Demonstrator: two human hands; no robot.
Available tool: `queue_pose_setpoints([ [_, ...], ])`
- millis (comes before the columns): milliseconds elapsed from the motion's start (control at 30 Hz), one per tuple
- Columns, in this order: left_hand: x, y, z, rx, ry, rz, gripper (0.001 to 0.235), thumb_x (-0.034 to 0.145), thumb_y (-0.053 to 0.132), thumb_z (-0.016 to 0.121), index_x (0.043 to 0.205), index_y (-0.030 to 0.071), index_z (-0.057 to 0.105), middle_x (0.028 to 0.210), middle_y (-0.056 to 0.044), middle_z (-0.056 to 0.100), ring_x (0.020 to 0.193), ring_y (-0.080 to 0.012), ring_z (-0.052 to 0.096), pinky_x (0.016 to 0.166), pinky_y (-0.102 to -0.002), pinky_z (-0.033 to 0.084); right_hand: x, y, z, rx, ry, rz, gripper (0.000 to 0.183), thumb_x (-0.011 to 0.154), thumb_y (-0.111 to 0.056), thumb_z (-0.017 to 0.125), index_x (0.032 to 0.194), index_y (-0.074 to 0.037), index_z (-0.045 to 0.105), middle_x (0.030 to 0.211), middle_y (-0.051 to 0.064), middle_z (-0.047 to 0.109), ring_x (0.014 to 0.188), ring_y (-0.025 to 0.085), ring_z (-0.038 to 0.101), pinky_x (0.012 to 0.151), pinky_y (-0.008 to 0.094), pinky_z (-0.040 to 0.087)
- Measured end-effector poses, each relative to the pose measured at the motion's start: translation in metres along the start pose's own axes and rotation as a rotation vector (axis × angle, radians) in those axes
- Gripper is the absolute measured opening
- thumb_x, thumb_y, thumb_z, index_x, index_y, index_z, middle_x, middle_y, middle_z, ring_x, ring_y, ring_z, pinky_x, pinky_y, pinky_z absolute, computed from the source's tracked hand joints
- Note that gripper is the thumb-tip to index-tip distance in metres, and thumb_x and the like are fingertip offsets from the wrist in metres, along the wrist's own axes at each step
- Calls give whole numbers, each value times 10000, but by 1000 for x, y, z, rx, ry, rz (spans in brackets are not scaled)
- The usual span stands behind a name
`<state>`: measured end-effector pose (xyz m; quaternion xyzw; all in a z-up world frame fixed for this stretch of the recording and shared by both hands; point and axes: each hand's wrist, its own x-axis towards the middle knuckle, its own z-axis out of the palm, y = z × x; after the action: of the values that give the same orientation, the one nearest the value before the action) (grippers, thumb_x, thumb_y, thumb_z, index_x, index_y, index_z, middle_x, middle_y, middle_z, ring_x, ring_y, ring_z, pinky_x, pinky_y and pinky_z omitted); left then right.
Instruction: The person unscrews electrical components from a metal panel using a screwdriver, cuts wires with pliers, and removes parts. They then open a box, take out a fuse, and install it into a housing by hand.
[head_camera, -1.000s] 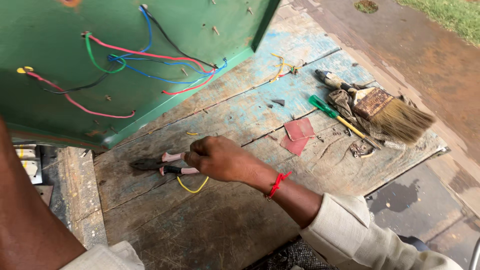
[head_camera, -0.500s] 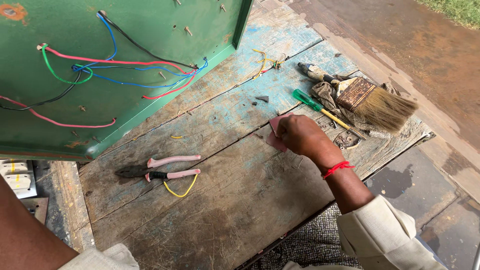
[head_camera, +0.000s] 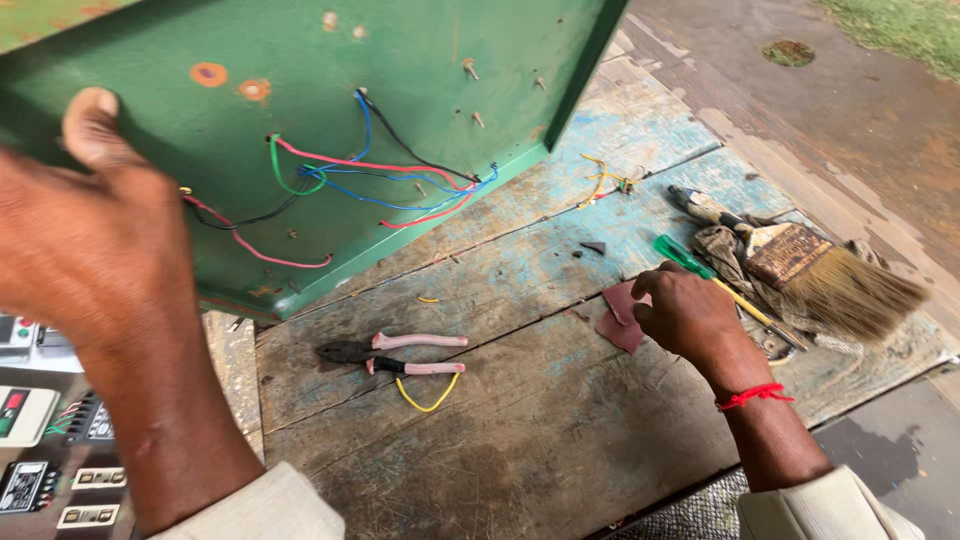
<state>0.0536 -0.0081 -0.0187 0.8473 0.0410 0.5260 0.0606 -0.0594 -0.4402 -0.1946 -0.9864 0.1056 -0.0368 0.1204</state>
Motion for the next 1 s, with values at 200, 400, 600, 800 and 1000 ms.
queue_pose_setpoints([
  [200, 4, 23, -53, 28, 109, 172, 674, 937, 271, 746, 1484, -18, 479, 1433, -252, 435, 1349, -426, 359, 1074, -670, 271, -12, -129, -89, 288, 305, -364, 176, 928, -254, 700, 986, -96, 751, 974, 101, 722, 767, 311, 706, 686, 437, 545],
  [400, 13, 12, -72, 69, 203, 299, 609, 879, 257, 806, 1376, 26, 540, 1345, -162, 474, 1355, -380, 373, 1044, -615, 298, -29, -241, -171, 481, 663, -1038, 101, 958, -109, 765, 1013, -54, 701, 876, 104, 608, 828, 297, 585, 729, 426, 471],
  [600, 14, 0, -90, -47, 201, 258, 462, 818, 234, 875, 1119, 40, 584, 1126, -124, 524, 1168, -344, 487, 945, -513, 363, -20, -304, -207, 400, 981, -1302, 88, 1014, -56, 698, 1055, -36, 622, 1023, 127, 596, 968, 329, 551, 828, 448, 413],
  [800, 0, -2, -113, -85, 169, 257, 408, 759, 181, 874, 1009, 51, 577, 1073, -125, 524, 1053, -344, 519, 888, -488, 388, 0, -333, -221, 204, 495, -1034, 223, 1060, -285, 642, 1097, -76, 710, 882, 197, 705, 849, 445, 667, 765, 560, 502],
  [1000, -18, 6, -133, -137, 144, 237, 467, 705, 167, 867, 1059, 47, 586, 1051, -126, 518, 1037, -345, 521, 878, -494, 395, 13, -354, -237, 68, 225, -954, 591, 963, -579, 638, 1243, -59, 657, 944, 247, 738, 984, 428, 702, 897, 522, 523],
])
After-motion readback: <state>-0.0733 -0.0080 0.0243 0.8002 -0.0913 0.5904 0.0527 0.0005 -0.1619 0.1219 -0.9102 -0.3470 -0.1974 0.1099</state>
